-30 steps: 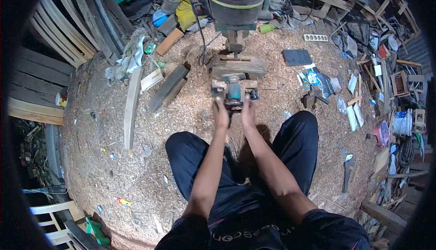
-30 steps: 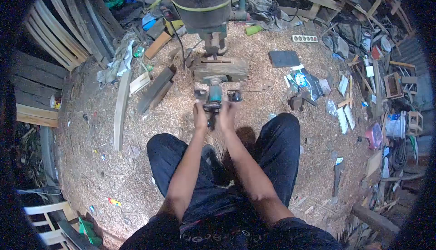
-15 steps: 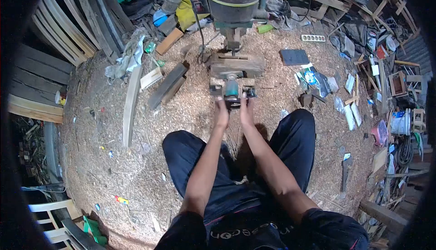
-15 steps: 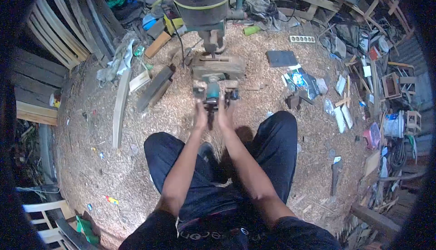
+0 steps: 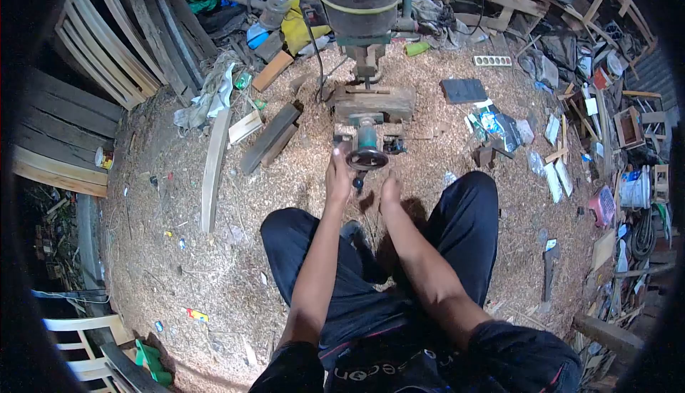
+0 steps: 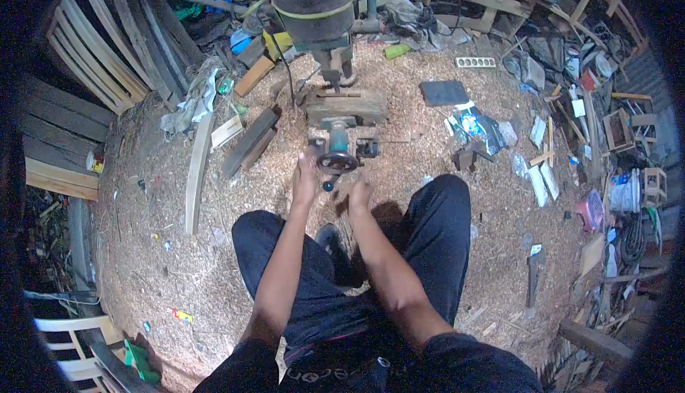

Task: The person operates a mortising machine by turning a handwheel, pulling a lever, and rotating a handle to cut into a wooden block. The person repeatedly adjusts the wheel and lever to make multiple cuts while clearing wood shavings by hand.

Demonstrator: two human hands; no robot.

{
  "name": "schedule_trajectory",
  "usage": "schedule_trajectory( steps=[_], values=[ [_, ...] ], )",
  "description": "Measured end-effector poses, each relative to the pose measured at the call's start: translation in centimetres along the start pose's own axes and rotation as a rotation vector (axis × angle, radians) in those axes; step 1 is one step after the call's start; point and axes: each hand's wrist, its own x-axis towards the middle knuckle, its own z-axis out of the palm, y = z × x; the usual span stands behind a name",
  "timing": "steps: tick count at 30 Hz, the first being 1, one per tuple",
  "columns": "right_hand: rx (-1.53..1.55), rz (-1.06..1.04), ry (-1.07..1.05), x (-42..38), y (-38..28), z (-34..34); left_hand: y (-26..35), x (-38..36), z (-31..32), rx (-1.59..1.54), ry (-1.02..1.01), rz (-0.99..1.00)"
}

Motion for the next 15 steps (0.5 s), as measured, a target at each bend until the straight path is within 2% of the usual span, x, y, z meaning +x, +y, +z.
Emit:
schedule_trajectory(
  steps=[3, 4, 6, 7, 8, 11, 12, 15],
  values=[
    [-0.631, -0.968, 0.033, -0.3, 0.5, 1.2, 1.0, -1.5, 2.2, 0.32, -0.023, -0.156],
    [-0.492, -0.875, 0.052, 0.9, 2.1, 1.8, 1.0, -1.9, 2.9, 0.316, -0.031, -0.167],
    [-0.558, -0.261, -0.399, 5.2, 1.9, -2.3, 1.1, -2.0, 2.8, 0.109, -0.059, -0.03],
    [-0.595, -0.266, -0.465, 5.3, 1.3, -2.6, 0.9, -1.7, 2.2, 0.005, -0.074, 0.04],
    [-0.629, -0.272, -0.53, 4.4, 0.1, -2.6, 0.1, -0.6, 1.3, -0.005, -0.025, -0.004],
    [-0.761, -1.225, -0.212, -0.6, -1.4, -0.3, -1.5, 0.4, 1.8, 0.043, 0.023, -0.174],
    [-0.788, -1.186, -0.115, 0.9, 0.4, -0.1, -1.2, -0.2, 2.4, 0.05, -0.009, -0.18],
    [-0.681, -0.616, -0.131, -0.5, -2.5, 0.0, 0.4, -0.4, 1.5, -0.089, -0.147, 0.06]
  ],
)
